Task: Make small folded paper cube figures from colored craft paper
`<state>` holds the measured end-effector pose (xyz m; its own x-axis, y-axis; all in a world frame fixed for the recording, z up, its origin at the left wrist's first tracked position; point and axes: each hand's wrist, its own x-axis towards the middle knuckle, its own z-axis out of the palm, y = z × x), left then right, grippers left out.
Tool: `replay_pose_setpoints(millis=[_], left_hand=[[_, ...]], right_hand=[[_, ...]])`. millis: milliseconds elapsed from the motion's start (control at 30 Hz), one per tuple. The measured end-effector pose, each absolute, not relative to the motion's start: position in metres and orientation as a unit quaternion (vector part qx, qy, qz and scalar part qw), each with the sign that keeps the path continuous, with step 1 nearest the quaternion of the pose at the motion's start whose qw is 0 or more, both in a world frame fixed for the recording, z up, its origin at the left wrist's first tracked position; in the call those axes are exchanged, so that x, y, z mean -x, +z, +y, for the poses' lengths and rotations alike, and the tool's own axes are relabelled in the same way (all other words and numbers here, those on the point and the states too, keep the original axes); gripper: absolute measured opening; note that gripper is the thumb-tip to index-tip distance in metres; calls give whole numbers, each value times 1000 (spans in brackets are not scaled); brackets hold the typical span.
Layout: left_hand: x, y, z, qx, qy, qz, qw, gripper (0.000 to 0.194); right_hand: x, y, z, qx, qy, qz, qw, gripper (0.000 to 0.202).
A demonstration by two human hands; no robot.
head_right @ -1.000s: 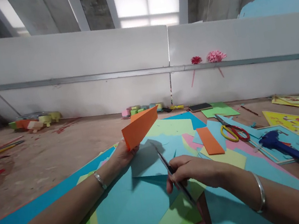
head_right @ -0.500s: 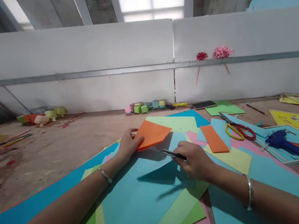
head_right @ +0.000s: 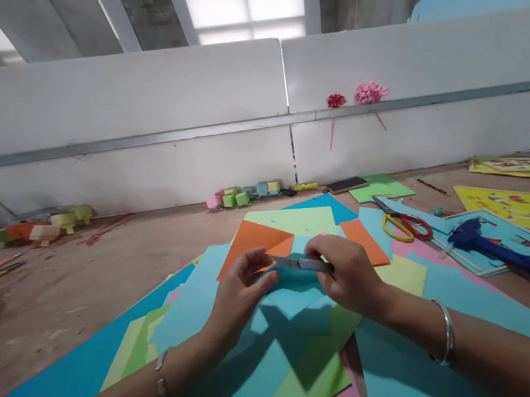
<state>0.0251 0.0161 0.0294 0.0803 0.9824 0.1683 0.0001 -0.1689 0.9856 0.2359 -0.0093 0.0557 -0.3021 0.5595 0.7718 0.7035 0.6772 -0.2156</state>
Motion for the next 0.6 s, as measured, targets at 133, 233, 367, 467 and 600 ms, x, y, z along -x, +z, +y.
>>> replay_pose_setpoints(millis=[133,233,367,467,600], left_hand=[[-24,30,21,-505,477,442,567,50],[-23,33,22,-448,416,373,697,47],[-22,31,22,-393,399,329,761,44],[-21,26,25,-376,402,368,750,43],[-20,22,28,-393,444,438,676,46]], right_hand=[[-234,63,-13,447,64,-741,496,9],[-234,65,-8,502,207,-665,513,14],[-234,59,3,549,359,-588,474,25],[-235,54,8,557,410,-569,445,34],[-236,55,8,551,451,-553,432,41]])
